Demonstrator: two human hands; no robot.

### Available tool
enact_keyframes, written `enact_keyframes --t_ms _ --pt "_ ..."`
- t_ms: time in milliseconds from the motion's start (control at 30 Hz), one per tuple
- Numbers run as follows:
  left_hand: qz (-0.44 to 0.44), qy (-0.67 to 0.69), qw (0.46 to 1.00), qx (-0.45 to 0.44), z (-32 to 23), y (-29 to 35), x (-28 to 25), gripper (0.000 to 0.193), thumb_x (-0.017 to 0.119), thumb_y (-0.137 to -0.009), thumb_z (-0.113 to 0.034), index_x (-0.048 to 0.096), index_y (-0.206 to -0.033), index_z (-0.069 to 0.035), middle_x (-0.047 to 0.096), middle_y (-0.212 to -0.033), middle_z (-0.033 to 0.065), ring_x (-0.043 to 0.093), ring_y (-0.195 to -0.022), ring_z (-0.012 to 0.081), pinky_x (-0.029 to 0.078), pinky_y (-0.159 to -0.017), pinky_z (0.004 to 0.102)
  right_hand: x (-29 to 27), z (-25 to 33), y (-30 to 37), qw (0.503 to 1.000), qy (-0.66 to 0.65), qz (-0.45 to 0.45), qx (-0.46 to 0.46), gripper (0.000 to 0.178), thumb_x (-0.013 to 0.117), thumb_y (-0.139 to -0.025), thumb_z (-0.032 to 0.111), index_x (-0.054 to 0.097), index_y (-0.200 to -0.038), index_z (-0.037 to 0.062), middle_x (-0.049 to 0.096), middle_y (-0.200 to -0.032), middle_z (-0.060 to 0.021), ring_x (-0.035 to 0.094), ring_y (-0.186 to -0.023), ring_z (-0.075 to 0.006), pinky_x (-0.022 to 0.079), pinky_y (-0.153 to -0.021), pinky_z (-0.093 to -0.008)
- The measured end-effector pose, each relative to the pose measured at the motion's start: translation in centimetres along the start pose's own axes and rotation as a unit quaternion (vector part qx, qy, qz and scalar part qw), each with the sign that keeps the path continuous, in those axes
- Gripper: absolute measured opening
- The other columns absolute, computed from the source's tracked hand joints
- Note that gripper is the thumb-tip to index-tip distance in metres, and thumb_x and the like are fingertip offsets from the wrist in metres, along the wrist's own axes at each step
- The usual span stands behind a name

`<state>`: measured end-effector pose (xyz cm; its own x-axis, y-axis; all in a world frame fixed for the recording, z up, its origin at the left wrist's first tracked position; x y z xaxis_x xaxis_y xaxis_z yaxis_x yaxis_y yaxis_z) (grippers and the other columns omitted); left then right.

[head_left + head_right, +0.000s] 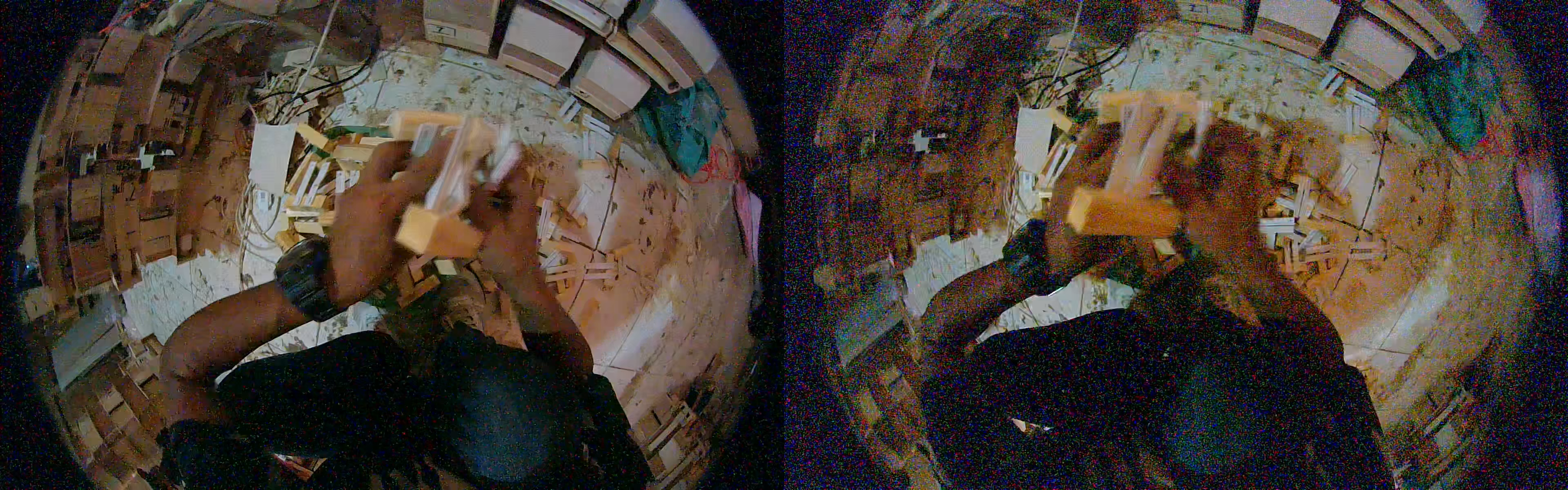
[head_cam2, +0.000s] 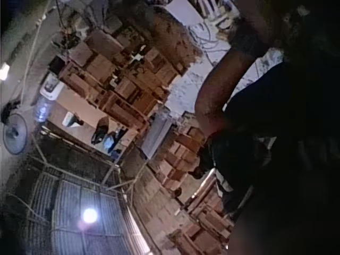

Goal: The person sits on the floor and sorts small wooden pieces from a green bin and the surrounding floor. They pick up pieces with both hands, inspect them, and place them back into the bin or onto the floor repeatedly.

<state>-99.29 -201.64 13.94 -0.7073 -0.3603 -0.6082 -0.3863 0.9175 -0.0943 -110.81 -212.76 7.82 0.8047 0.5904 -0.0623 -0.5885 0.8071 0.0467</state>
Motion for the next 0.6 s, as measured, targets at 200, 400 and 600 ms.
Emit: enact_keyframes --t_ms 200,400,600 --pt "0.053 -0.146 0.969 -0.192 6.2 9.2 -4.9 0.076 0.077 -0.075 -0.008 0.031 -0.136 -0.003 0.051 -0.131 0.0208 0.054 -0.119 0.0262 0.046 -0.097 0.0388 7.8 -2.0 2.7 0.949 0.188 0.196 -0.159 0.069 0.074 -0.072 0.020 0.044 -0.132 0.0082 0.044 -0.125 -0.0227 0.045 -0.118 -0.0392 0.038 -0.098 -0.0496" --pt "-0.002 -0.131 0.980 -0.148 8.5 12.1 -6.6 0.043 0.063 -0.074 0.001 0.058 -0.116 -0.005 0.051 -0.128 0.0216 0.053 -0.113 0.0394 0.048 -0.092 0.0429 7.7 -4.9 1.7 0.939 0.203 0.178 -0.212 0.088 0.075 -0.068 0.034 0.033 -0.142 0.0127 0.027 -0.140 -0.0332 0.025 -0.132 -0.0521 0.020 -0.108 -0.0627" --pt "-0.039 -0.276 0.952 -0.124 11.5 11.2 -8.9 0.028 0.052 -0.071 0.008 0.059 -0.094 -0.006 0.065 -0.101 0.0142 0.063 -0.081 0.0358 0.053 -0.068 0.0412 6.9 -4.2 2.3 0.901 0.284 0.199 -0.260 0.094 0.072 -0.073 0.043 0.024 -0.149 0.0172 0.009 -0.150 -0.0343 0.012 -0.139 -0.0495 0.015 -0.111 -0.0594"
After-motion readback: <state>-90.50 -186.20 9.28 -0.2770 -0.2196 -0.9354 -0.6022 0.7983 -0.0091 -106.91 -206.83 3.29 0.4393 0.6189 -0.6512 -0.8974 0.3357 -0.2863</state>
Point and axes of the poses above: each hand's wrist, its own y-axis away from the middle knuckle, its own x-axis out of the palm, z = x × y, the point moved 3 cm from there along -y, towards the middle knuckle
